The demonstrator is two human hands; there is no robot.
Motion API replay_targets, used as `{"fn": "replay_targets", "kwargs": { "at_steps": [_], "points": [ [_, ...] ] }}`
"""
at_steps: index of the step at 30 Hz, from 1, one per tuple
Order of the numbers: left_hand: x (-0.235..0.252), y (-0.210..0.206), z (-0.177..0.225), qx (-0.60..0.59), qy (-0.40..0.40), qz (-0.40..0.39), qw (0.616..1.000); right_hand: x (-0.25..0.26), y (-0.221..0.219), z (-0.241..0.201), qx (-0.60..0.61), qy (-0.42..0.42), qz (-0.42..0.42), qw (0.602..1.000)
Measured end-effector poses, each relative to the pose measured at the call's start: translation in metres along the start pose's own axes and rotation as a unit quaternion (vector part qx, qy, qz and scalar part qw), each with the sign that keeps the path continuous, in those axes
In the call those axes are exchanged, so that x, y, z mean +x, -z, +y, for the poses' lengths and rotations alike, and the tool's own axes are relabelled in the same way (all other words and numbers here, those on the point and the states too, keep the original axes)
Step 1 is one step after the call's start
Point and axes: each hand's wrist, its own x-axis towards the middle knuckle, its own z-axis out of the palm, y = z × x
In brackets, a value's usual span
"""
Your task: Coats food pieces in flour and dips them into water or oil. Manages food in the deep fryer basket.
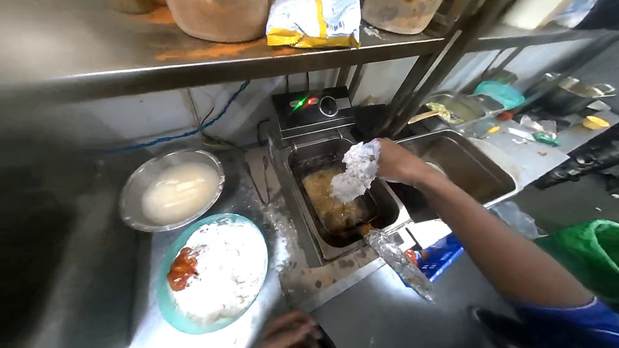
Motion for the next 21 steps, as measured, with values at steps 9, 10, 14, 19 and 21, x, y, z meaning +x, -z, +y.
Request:
{"fn": "replay_targets", "kwargs": {
  "at_steps": [9, 10, 14, 19, 21],
  "points": [
    [0.168, -0.2, 0.067, -0.298, 0.062, -0.02, 0.952, -0.011, 0.034, -0.009, -0.045, 0.044, 0.085, 0.994],
    [0.166, -0.204, 0.067, -0.338, 0.053, -0.017, 0.939, -0.015, 0.04, -0.008, -0.048, 0.046, 0.088, 0.994],
    [0.166, -0.187, 0.062, -0.391, 0.004, -0.042, 0.919, -0.037, 0.062, 0.0, -0.024, 0.06, 0.098, 0.993],
    [0.17, -0.194, 0.064, -0.444, -0.018, -0.001, 0.896, -0.052, 0.076, 0.009, -0.019, 0.067, 0.115, 0.991],
    [0.16, -0.199, 0.062, -0.427, -0.019, 0.026, 0.904, -0.053, 0.079, 0.011, -0.022, 0.064, 0.117, 0.991]
  ]
}}
